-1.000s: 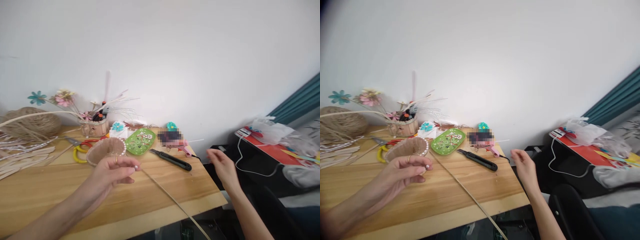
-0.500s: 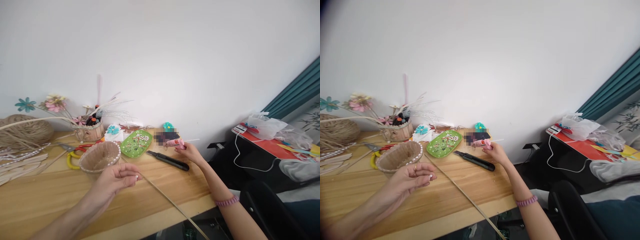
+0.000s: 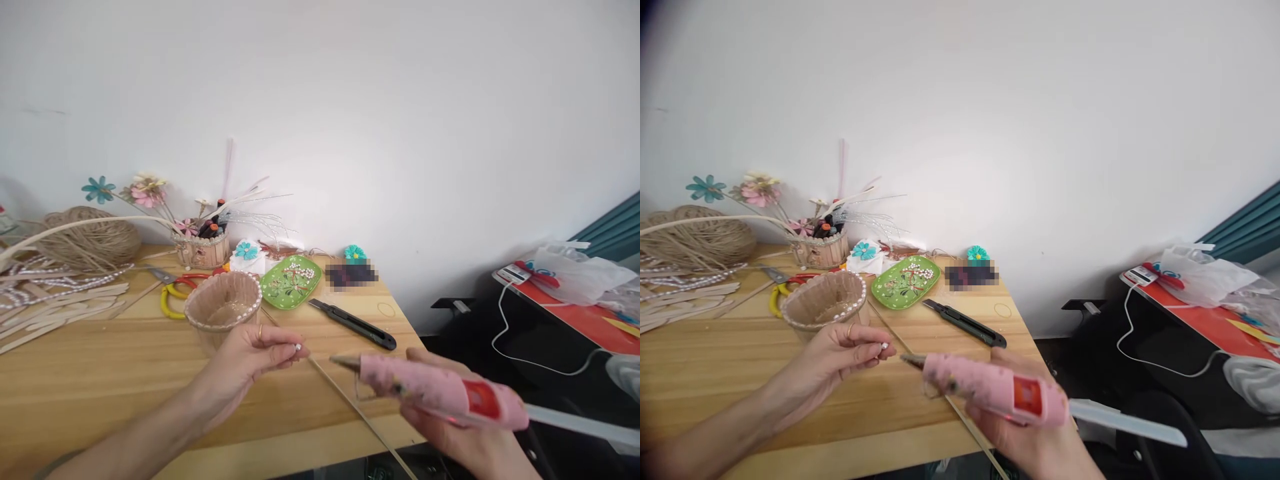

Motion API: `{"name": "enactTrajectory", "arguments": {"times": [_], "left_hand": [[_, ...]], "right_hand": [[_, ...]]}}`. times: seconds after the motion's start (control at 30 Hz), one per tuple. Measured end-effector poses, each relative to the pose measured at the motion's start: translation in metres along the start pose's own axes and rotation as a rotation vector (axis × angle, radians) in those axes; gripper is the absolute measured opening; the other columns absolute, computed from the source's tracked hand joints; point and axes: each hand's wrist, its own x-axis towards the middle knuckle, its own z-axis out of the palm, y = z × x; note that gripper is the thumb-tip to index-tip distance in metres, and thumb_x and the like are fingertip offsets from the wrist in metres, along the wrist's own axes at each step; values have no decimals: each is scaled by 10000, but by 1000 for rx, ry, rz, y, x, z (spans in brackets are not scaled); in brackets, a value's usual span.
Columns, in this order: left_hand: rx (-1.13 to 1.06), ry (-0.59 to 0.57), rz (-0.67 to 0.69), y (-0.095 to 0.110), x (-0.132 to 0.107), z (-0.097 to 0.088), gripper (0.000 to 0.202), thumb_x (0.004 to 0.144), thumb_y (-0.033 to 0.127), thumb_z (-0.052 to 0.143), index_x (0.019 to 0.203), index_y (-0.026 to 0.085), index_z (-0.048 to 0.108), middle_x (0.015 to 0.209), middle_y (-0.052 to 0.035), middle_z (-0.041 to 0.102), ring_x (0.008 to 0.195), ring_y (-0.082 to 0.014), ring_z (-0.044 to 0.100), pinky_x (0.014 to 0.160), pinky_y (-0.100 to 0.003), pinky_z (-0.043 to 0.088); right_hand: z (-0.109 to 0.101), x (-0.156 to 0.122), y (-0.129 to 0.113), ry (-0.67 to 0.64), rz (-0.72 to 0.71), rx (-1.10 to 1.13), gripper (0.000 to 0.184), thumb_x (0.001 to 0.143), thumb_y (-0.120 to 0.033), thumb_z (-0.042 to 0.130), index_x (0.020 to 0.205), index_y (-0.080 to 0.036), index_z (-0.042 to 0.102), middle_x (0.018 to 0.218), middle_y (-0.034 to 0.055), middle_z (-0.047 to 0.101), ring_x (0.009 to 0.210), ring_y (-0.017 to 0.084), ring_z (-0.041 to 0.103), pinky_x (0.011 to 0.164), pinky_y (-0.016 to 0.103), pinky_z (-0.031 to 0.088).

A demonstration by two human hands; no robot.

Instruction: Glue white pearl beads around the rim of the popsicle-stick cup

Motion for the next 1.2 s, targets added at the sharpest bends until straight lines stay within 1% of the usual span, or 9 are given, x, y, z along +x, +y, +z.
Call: {"name": "enactTrajectory", "arguments": {"times": [0.17,0.3,0.37,0.5,0.57,0.7,0.83,1.1,1.2], "left_hand": [[-2,-12,18,-3,-1,0,321,384,319,948,580,177,738,629,-23,748,651,-133,662,644,-217,505],[4,-53,33,-3,-3,-1,299,427,345,939,572,183,735,603,-4,727,585,-100,602,590,-201,477],[7,-67,42,-3,-4,0,283,445,337,934,576,181,738,604,-5,722,580,-99,590,590,-205,473],[-11,-31,31,-1,-8,2,297,402,301,943,589,181,747,605,-3,716,578,-102,584,576,-207,465],[-16,-8,21,0,-9,3,304,384,295,943,596,188,754,614,-1,722,585,-102,588,569,-201,463],[23,20,6,1,-9,4,293,371,303,939,573,184,763,603,-8,729,582,-93,578,573,-190,463],[39,4,18,0,-6,3,285,412,330,930,618,199,784,640,-17,759,601,-94,595,586,-181,465],[63,-35,74,-5,-4,-1,263,482,372,905,671,228,795,703,-23,785,671,-122,649,611,-188,482],[76,-27,73,-4,-3,0,252,479,352,902,667,224,793,708,-21,785,674,-123,647,611,-190,483]], "right_hand": [[15,-11,-19,-194,-119,-171,261,686,-193,749,515,-293,578,394,-59,504,302,112,374,279,267,284],[19,-17,-11,-229,-202,-331,278,833,-241,602,559,-287,594,453,-20,544,361,145,479,332,290,381],[24,-22,0,-91,-272,-412,251,835,-316,589,588,-297,627,468,-8,556,403,163,525,342,294,410],[37,-31,21,531,-355,-579,189,780,-395,631,605,-331,660,474,-13,555,485,186,585,362,287,447],[40,-33,25,413,-330,-537,199,801,-368,614,611,-328,658,483,-8,553,493,187,585,376,289,453],[33,-30,18,-137,-230,-365,278,872,-242,542,608,-289,617,510,-13,534,453,150,537,383,270,424],[21,-26,10,-300,-72,-389,330,895,-177,484,588,-249,583,568,13,572,492,158,587,414,267,464],[33,-29,12,-200,-106,-301,454,992,-366,277,903,-201,691,833,-45,667,670,93,684,524,200,469],[42,-32,10,-136,-122,-271,400,962,-439,380,888,-202,693,923,-12,680,707,109,689,506,198,464]]}}
